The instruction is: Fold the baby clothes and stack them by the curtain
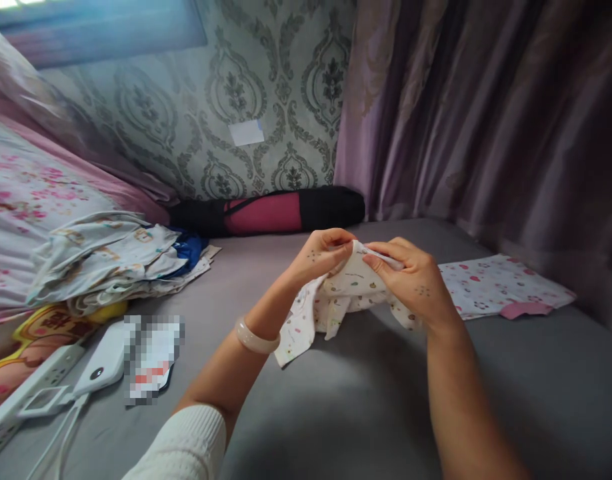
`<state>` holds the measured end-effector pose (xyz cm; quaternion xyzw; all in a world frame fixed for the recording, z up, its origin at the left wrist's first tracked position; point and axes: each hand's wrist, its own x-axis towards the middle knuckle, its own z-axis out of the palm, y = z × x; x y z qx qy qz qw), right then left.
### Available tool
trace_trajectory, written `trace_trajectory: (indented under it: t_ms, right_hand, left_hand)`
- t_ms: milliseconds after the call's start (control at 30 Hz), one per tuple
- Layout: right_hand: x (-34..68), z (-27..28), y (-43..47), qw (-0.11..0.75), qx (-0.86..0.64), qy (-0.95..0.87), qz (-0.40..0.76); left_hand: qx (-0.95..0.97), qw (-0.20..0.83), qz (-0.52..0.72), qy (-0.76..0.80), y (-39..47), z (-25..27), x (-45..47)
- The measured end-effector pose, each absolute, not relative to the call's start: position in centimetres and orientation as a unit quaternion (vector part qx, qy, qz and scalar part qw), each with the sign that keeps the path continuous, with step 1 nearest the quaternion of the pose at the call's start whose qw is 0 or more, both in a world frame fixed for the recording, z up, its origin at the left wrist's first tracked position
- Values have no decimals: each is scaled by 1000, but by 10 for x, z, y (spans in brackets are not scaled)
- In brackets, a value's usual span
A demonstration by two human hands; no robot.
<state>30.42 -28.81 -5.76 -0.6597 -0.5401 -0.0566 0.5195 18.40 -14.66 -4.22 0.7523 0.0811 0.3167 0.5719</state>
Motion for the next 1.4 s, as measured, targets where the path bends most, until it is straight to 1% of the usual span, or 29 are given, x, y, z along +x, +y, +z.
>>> trace_trajectory:
  t_ms: [67, 133, 200, 267, 400, 467, 533, 633, 733, 833, 967, 1033, 1167, 1200, 1300, 1400]
  right_hand:
    - [307, -57, -289, 524, -662, -535, -47]
    - [312, -58, -290, 526, -669, -523, -44]
    - [316, -58, -291, 528, -674, -516, -43]
    - [320, -59, -291, 528, -676, -513, -41]
    - [323, -60, -290, 527, -678, -511, -42]
    - [323, -61, -290, 525, -680, -510, -44]
    - [323, -60, -291, 527, -679, -508, -46]
    - [323, -60, -294, 534, -678, -504, -41]
    - [325, -59, -296, 538, -681, -497, -19]
    - [330, -55, -296, 519, -691, -503, 17]
    - [337, -39, -296, 482, -683, -545, 66]
    - [336, -28, -294, 490, -668, -556, 70]
    - [324, -8, -285, 561, -637, -527, 40]
    - [321, -5, -281, 566, -634, -525, 41]
    - [318, 0, -266, 552, -625, -550, 28]
    - [323, -2, -251, 607, -572, -551, -1]
  left_hand:
    - [741, 587, 312, 93, -142, -43, 183]
    - [727, 580, 344, 125, -138, -49, 178]
    - [717, 554, 391, 163, -136, -59, 169]
    - [727, 518, 410, 187, -140, -74, 160]
    - [798, 432, 368, 203, -156, -111, 153]
    - [811, 410, 358, 213, -160, -126, 154]
    - [799, 417, 370, 224, -160, -136, 156]
    - [773, 455, 372, 237, -151, -138, 151]
    - [756, 510, 340, 228, -138, -129, 134]
    - [708, 563, 352, 239, -124, -115, 111]
    - [682, 568, 382, 257, -110, -84, 78]
    - [698, 549, 387, 246, -107, -61, 63]
    - [717, 467, 466, 225, -105, -13, 43]
    - [727, 442, 475, 225, -103, -5, 41]
    - [763, 361, 480, 240, -93, 9, 39]
    - [764, 299, 514, 248, -81, 10, 42]
